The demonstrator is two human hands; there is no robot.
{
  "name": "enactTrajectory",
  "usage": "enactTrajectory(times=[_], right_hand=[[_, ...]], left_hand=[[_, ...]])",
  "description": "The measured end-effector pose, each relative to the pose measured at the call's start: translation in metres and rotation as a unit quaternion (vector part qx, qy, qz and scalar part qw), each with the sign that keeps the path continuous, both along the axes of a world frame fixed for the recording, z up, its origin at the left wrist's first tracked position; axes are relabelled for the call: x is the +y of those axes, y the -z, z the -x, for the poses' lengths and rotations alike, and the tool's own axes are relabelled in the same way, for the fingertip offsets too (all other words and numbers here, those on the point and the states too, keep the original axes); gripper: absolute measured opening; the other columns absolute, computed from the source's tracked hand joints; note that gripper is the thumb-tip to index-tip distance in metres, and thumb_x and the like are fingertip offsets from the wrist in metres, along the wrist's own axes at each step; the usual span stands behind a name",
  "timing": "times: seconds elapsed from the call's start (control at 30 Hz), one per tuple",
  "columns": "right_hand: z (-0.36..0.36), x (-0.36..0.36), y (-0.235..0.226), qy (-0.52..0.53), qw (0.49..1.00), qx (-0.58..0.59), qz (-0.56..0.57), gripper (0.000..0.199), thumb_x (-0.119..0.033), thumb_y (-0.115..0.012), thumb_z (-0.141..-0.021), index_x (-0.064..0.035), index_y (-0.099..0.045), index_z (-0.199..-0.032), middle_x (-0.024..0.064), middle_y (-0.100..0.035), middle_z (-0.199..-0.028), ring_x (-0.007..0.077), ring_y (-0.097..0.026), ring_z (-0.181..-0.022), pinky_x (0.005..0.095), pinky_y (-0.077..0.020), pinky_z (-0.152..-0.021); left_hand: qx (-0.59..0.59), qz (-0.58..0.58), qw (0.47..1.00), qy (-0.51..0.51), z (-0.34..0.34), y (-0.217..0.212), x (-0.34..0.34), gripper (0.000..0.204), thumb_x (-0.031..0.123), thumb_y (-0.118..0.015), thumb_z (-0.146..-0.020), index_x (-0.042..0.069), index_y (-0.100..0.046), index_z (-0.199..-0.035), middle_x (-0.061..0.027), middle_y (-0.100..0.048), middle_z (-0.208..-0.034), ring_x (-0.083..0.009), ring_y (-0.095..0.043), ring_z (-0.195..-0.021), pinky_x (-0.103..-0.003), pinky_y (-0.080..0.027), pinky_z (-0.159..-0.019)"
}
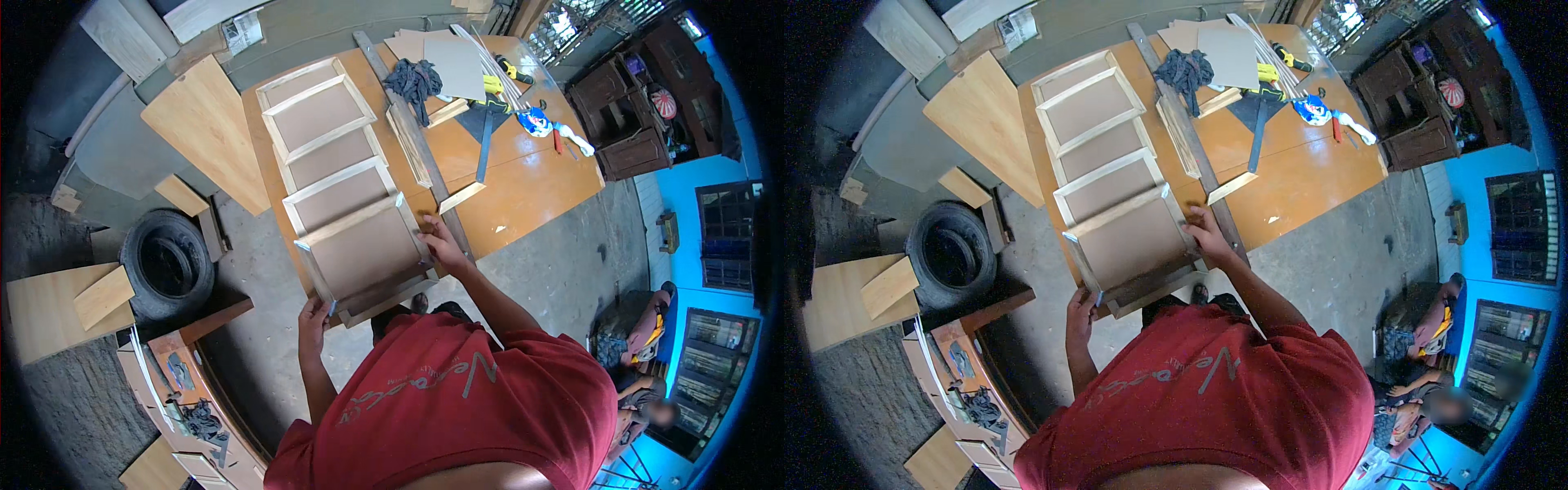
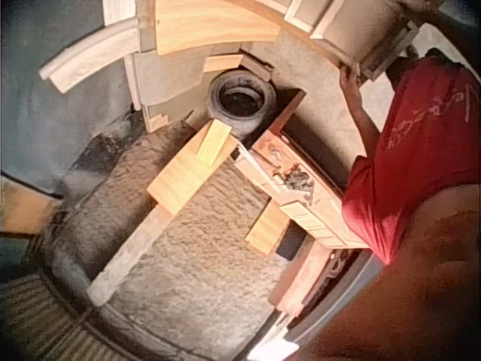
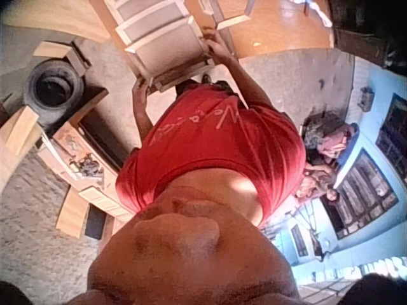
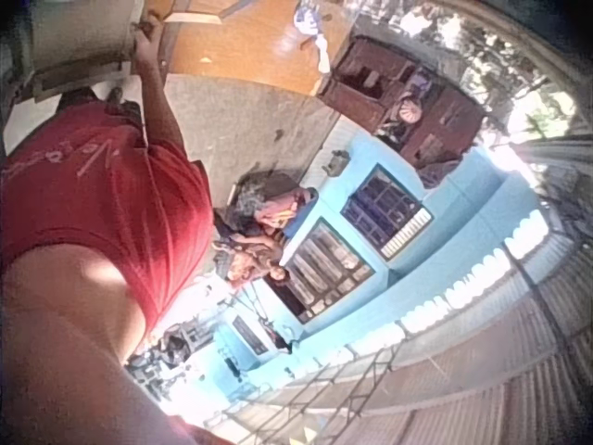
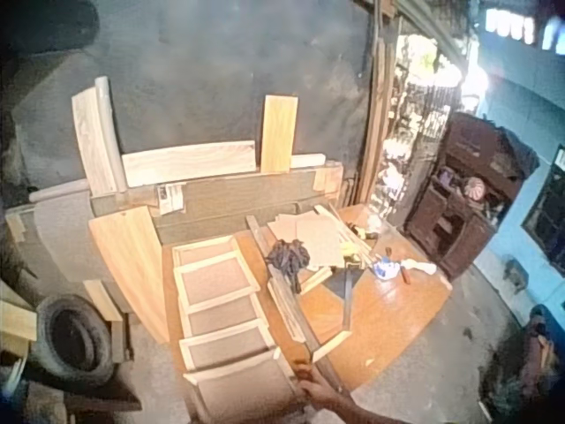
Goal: Applying glue and assembling wooden frame components into finished frames.
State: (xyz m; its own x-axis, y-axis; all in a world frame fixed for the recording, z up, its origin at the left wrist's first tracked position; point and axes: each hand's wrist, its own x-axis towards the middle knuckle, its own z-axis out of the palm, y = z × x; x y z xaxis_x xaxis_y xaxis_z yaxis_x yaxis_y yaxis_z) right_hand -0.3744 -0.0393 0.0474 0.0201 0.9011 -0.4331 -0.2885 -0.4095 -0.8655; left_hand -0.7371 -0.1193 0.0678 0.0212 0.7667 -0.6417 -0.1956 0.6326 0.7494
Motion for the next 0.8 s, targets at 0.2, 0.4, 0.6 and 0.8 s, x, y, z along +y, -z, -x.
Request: enactTrajectory(times=[0.2,0.4,0.6,0.8], right_hand=[[-0.006,-0.014,0.044,0.006,0.997,-0.024,-0.072,0.061,-0.004,-0.066,-0.086,-0.004,-0.034,-0.138,0.0136,-0.061,-0.107,0.0194,-0.059,-0.097,0.0339,-0.047,-0.087],[-0.007,-0.013,0.021,-0.002,0.993,-0.1,-0.058,0.06,-0.007,-0.068,-0.086,-0.0015,-0.036,-0.136,0.012,-0.062,-0.107,0.0184,-0.059,-0.098,0.033,-0.0459,-0.089],[-0.009,-0.019,0.014,0.021,0.993,-0.104,-0.044,0.057,-0.01,-0.069,-0.086,-0.0007,-0.04,-0.134,0.0112,-0.062,-0.104,0.0184,-0.059,-0.098,0.0326,-0.0456,-0.089],[-0.022,-0.037,0.044,0.045,0.992,-0.09,-0.074,0.055,-0.011,-0.07,-0.085,-0.0036,-0.044,-0.133,0.0072,-0.063,-0.097,0.0141,-0.059,-0.091,0.0276,-0.0472,-0.082]], left_hand=[[0.018,0.01,1.0,0.018,-0.003,0.017,-0.017,0.018,0.016,-0.064,-0.093,0.008,-0.064,-0.11,0.0055,-0.057,-0.082,-0.0019,-0.044,-0.061,-0.018,-0.033,-0.05],[0.04,-0.027,0.999,0.006,-0.009,0.024,-0.018,0.014,0.015,-0.065,-0.093,0.009,-0.066,-0.106,0.0056,-0.057,-0.075,-0.0021,-0.044,-0.057,-0.018,-0.032,-0.047],[0.039,-0.029,0.999,0.007,-0.01,0.026,-0.018,0.01,0.016,-0.066,-0.092,0.01,-0.067,-0.101,0.0052,-0.057,-0.074,-0.0029,-0.045,-0.056,-0.019,-0.033,-0.045],[0.062,0.003,0.998,0.007,-0.017,0.031,-0.036,0.01,0.015,-0.067,-0.092,0.012,-0.067,-0.102,0.0062,-0.055,-0.075,-0.0027,-0.042,-0.057,-0.018,-0.031,-0.047]])
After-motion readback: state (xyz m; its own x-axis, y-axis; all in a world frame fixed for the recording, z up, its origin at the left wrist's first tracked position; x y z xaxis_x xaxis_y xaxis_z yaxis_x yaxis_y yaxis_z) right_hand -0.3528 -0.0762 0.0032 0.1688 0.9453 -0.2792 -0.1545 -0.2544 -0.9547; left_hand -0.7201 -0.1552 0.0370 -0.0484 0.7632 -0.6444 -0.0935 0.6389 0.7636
